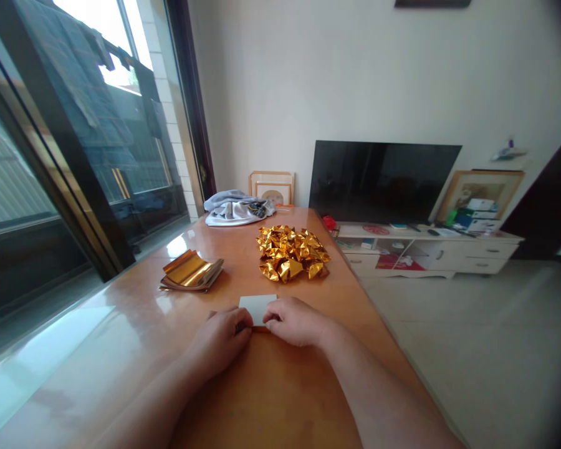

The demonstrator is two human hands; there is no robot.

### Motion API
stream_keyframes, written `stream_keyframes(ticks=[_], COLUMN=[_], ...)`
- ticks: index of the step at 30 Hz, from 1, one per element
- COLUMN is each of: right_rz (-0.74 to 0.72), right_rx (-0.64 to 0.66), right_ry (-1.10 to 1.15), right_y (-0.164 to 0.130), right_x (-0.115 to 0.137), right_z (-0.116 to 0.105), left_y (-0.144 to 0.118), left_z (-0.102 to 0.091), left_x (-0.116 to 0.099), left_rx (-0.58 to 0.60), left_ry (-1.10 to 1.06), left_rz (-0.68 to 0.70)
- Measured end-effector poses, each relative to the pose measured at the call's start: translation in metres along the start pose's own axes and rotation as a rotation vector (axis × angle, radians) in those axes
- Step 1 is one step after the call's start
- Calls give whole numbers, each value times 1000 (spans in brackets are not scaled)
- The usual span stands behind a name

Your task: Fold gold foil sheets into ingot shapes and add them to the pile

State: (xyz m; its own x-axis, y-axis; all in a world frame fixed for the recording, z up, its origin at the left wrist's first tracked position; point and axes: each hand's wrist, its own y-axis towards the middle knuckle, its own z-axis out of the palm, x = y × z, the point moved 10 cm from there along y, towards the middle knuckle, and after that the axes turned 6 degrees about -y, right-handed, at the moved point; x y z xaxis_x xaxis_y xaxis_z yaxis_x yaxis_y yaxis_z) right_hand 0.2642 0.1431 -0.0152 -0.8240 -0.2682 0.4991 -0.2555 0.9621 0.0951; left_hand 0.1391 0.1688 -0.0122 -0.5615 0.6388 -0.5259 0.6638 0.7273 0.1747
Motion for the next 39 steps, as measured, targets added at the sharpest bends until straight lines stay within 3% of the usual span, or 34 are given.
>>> stream_keyframes(ticks=[10, 21, 30, 39], right_rz=[39, 107, 202, 256], right_rx=[67, -1, -18, -12], right_ry=[94, 78, 108, 151], right_y=[-5, 3, 6, 3], right_x=[-4, -19, -39, -44], right_z=[2, 12, 20, 25], left_y=[2, 3, 6, 6], left_z=[2, 2, -4, -3], left_x=[9, 27, 58, 57], left_rx=[14, 4, -26, -11], left_ry=[-118, -233, -193, -151], left_rz=[-34, -130, -216, -209])
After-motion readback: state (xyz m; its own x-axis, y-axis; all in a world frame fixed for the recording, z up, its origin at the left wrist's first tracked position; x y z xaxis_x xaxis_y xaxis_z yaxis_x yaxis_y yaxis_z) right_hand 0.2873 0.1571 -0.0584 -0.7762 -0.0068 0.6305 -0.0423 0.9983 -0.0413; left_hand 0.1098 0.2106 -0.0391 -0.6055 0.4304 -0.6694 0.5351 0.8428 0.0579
